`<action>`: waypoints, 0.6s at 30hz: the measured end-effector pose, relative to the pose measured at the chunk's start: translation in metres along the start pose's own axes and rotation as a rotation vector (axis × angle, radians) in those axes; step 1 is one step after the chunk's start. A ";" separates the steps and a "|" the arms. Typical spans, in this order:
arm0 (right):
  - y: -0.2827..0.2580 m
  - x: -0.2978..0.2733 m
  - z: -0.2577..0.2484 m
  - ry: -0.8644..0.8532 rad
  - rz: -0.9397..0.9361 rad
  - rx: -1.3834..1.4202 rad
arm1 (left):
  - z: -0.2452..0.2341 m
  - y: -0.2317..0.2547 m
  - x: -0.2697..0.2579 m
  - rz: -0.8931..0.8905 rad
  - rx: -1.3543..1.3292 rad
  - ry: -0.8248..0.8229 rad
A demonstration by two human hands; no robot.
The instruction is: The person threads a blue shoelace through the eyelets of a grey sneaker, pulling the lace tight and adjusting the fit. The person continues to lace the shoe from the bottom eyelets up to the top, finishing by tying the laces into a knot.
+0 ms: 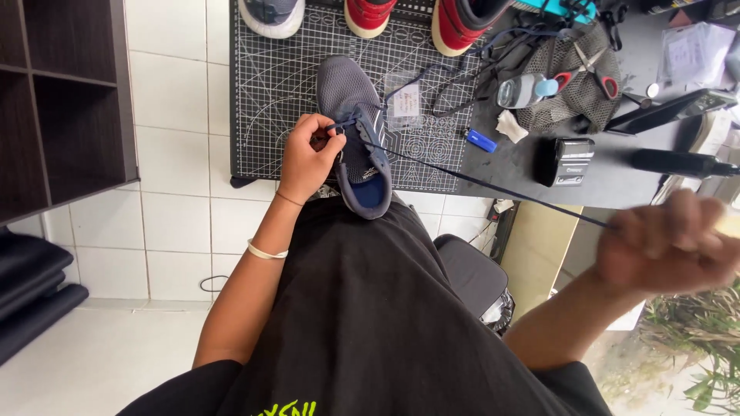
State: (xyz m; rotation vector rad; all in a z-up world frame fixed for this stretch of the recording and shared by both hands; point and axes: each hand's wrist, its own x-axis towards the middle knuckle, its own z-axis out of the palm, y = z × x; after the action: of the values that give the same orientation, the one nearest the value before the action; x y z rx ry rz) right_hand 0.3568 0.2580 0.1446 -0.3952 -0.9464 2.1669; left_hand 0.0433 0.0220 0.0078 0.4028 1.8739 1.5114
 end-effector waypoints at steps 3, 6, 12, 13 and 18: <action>0.064 0.026 0.056 0.297 -0.090 -0.469 | -0.003 0.008 -0.002 0.135 0.101 0.021; 0.149 0.042 0.064 -0.045 -0.305 -1.330 | -0.010 0.001 -0.004 0.188 0.227 0.076; 0.258 0.058 0.095 -0.521 -0.172 -1.902 | -0.015 0.003 -0.005 0.153 0.311 0.147; 0.260 0.058 0.094 -0.531 -0.236 -1.906 | -0.015 0.003 -0.004 0.159 0.271 0.111; 0.254 0.051 0.091 -0.562 -0.332 -1.903 | -0.006 -0.021 -0.002 -0.020 -0.245 -0.105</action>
State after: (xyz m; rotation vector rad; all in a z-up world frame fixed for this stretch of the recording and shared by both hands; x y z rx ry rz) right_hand 0.1473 0.1310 0.0215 -0.3629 -2.8832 0.4205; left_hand 0.0440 0.0108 -0.0112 0.3413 1.5848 1.6491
